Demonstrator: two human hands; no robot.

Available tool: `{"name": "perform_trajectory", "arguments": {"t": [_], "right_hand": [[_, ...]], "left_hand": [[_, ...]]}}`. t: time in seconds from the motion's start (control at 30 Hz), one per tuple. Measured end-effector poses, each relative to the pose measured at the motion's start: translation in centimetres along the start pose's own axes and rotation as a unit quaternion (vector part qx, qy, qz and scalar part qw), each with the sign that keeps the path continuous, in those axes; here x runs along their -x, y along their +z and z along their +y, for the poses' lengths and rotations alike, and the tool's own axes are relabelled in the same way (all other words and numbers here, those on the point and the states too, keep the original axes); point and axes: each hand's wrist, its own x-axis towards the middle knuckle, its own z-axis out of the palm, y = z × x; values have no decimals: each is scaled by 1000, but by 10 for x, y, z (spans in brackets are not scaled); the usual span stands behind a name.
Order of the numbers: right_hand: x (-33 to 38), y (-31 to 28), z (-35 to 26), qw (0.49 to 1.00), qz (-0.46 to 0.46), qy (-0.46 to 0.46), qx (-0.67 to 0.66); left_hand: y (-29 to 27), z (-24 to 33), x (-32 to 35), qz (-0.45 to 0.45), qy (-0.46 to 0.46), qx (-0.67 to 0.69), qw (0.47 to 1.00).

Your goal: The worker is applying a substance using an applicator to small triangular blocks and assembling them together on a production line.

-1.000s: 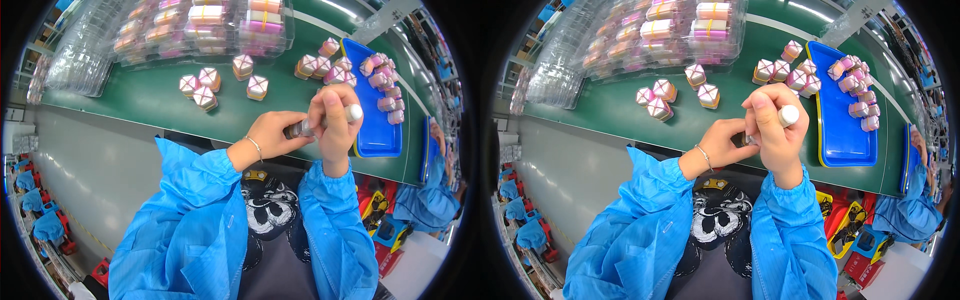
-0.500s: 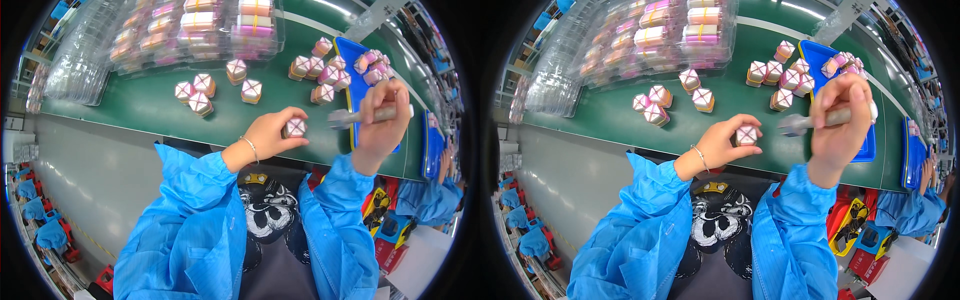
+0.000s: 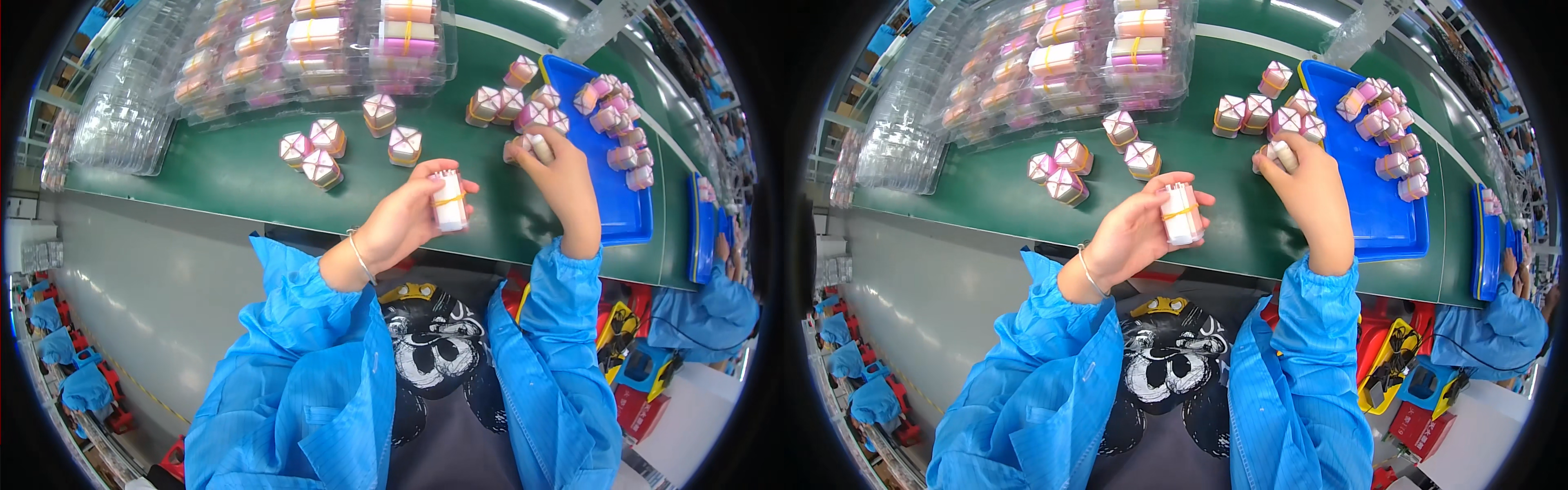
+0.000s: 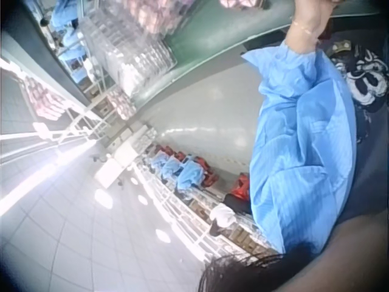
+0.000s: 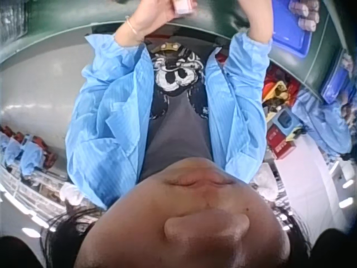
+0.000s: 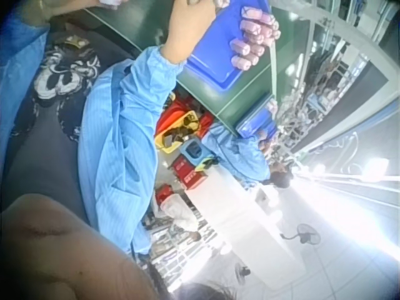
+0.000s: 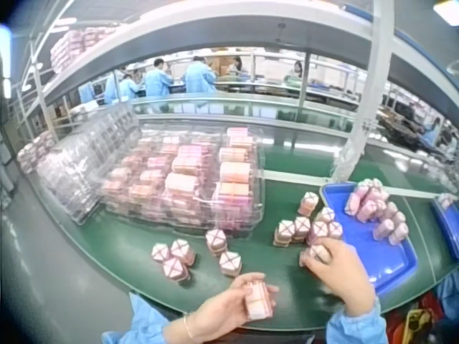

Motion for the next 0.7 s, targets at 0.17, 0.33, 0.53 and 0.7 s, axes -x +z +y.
{"name": "perform_trajectory", "arguments": {"t": [0.17,0.33,0.53,0.7], "right_hand": [[17,-11,-12,993,-74,-82,-34],[27,-7,-17,965,-186,-173,-68],[37,-14,-25,977,-138,-135,-95],[40,-36,-19,935,-6,-68,-347]], "left_hand": [[-12,6,11,71,124,-215,966],[-23,2,6,223,291,-549,752],[-36,-7,-1,257,347,-628,647],[-17,-15,19,210,444,-693,528]]}}
